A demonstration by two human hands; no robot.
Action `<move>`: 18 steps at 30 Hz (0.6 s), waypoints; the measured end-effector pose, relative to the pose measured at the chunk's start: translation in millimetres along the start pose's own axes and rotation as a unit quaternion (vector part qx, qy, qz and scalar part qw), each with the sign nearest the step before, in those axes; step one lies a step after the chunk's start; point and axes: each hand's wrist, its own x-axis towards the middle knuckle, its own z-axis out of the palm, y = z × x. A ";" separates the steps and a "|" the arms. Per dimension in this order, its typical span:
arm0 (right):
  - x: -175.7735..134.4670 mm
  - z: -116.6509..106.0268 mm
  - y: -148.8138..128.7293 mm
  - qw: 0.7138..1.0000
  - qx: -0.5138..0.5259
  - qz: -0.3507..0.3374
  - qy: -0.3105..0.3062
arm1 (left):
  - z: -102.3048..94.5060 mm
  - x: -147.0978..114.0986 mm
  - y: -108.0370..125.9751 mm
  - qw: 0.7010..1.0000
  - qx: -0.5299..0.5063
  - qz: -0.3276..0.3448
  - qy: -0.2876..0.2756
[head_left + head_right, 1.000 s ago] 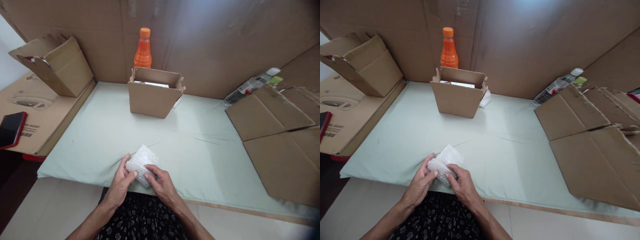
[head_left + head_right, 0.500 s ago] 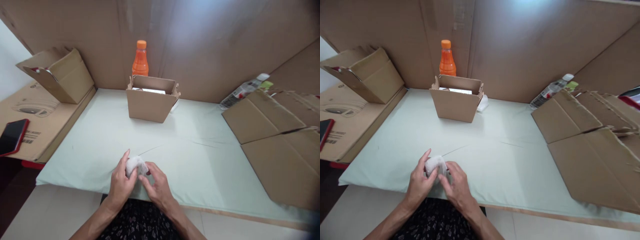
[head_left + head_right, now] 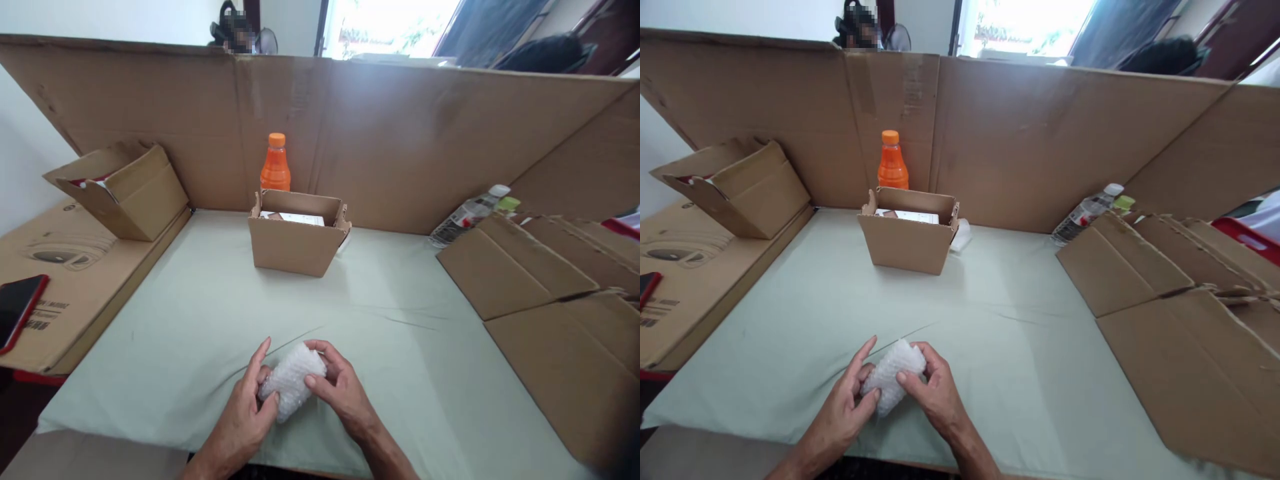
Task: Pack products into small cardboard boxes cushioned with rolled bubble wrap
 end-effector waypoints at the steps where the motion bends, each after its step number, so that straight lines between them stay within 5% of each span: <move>1: 2.0 -6.0 -6.7 1.000 -0.008 0.005 -0.030 | -1.2 3.1 0.7 1.000 0.008 0.005 -0.006; 4: 11.1 -24.9 -38.5 0.987 -0.120 -0.022 -0.102 | -10.0 14.1 9.9 0.995 0.074 0.045 -0.048; 7: 28.4 -42.9 -91.9 0.941 -0.296 -0.087 -0.138 | -29.9 33.2 37.5 0.980 0.128 0.132 -0.080; 10: 61.1 -61.0 -161.2 0.924 -0.335 -0.165 -0.082 | -55.3 67.6 84.2 0.928 0.229 0.293 0.024; 13: 111.0 -78.0 -223.1 0.903 -0.343 -0.251 0.053 | -73.5 118.8 129.6 0.823 0.332 0.425 0.180; 15: 147.4 -84.2 -249.0 0.846 -0.453 -0.243 0.140 | -78.5 156.3 145.8 0.774 0.379 0.451 0.233; 18: 191.3 -79.3 -260.6 0.707 -0.682 -0.110 0.152 | -77.9 200.5 144.3 0.770 0.412 0.425 0.237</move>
